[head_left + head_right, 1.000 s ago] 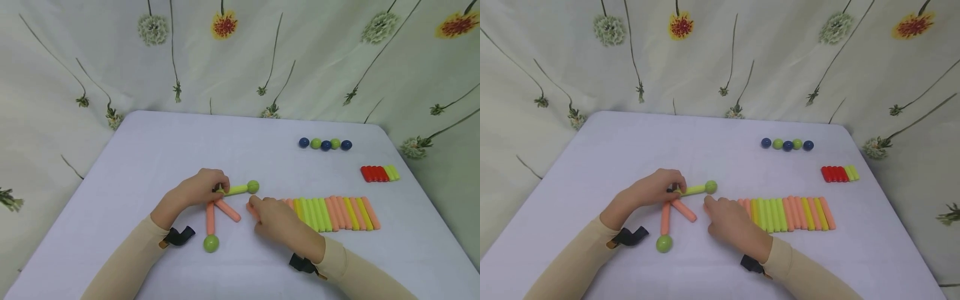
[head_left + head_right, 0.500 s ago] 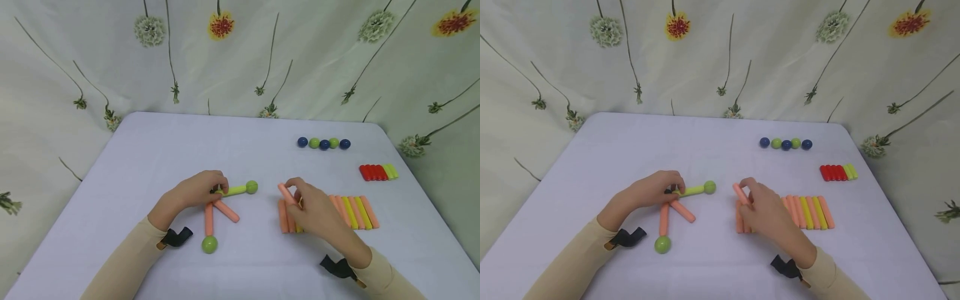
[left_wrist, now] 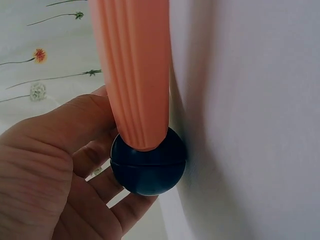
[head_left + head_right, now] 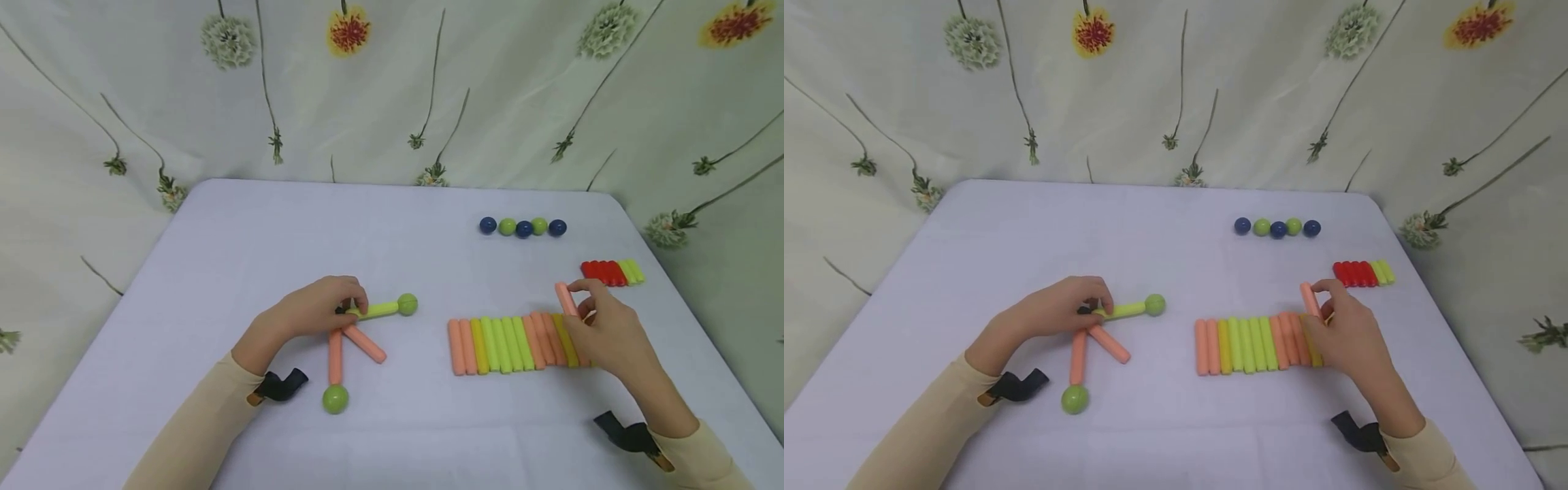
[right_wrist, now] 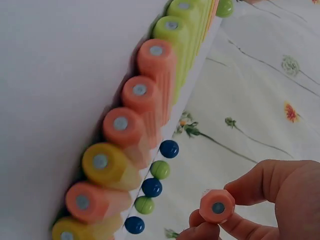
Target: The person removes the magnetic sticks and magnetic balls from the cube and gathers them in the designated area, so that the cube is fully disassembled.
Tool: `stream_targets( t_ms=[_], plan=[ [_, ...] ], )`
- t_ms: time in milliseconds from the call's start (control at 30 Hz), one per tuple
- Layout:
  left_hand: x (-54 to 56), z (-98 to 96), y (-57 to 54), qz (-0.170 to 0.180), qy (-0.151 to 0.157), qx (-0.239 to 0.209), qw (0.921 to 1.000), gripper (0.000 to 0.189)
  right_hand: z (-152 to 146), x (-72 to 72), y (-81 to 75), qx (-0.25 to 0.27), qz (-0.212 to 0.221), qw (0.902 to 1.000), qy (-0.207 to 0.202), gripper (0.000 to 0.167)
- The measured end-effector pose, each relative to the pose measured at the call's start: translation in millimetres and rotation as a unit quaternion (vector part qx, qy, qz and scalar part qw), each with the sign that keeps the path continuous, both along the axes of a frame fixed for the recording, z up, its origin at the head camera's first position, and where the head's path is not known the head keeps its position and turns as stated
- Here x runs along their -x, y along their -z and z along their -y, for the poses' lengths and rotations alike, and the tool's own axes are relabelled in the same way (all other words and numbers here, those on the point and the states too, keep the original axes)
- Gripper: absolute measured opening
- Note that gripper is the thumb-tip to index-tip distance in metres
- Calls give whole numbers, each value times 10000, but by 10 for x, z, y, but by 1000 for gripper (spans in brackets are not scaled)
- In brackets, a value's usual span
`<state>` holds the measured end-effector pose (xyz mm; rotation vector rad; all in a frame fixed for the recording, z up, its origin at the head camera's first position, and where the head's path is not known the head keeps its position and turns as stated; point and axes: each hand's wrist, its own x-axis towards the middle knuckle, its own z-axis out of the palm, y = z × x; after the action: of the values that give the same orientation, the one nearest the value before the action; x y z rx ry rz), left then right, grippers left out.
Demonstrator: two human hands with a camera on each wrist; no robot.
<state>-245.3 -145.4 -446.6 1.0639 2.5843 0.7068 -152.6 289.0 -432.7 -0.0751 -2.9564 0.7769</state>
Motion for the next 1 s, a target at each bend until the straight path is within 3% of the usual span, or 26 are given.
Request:
stream_targets(
  t_ms=[433,733,867,1000],
  plan=[
    [6,19,-3,189,-19,-96,9998,16,-576,-3,210,-118,833,9948,578,65],
    [4,31,-18,286,-150,-50,9995,17,-740,-31,297,-272,1606,9859,372,53],
    [-1,27,-20,323,-275,-43,9991,21,-749,-30,295,-239,1688,9846,381,48],
    [0,20,-9,400,-342,-55,9986,24,-765,-27,269,-523,1708,9824,546,46]
  ],
)
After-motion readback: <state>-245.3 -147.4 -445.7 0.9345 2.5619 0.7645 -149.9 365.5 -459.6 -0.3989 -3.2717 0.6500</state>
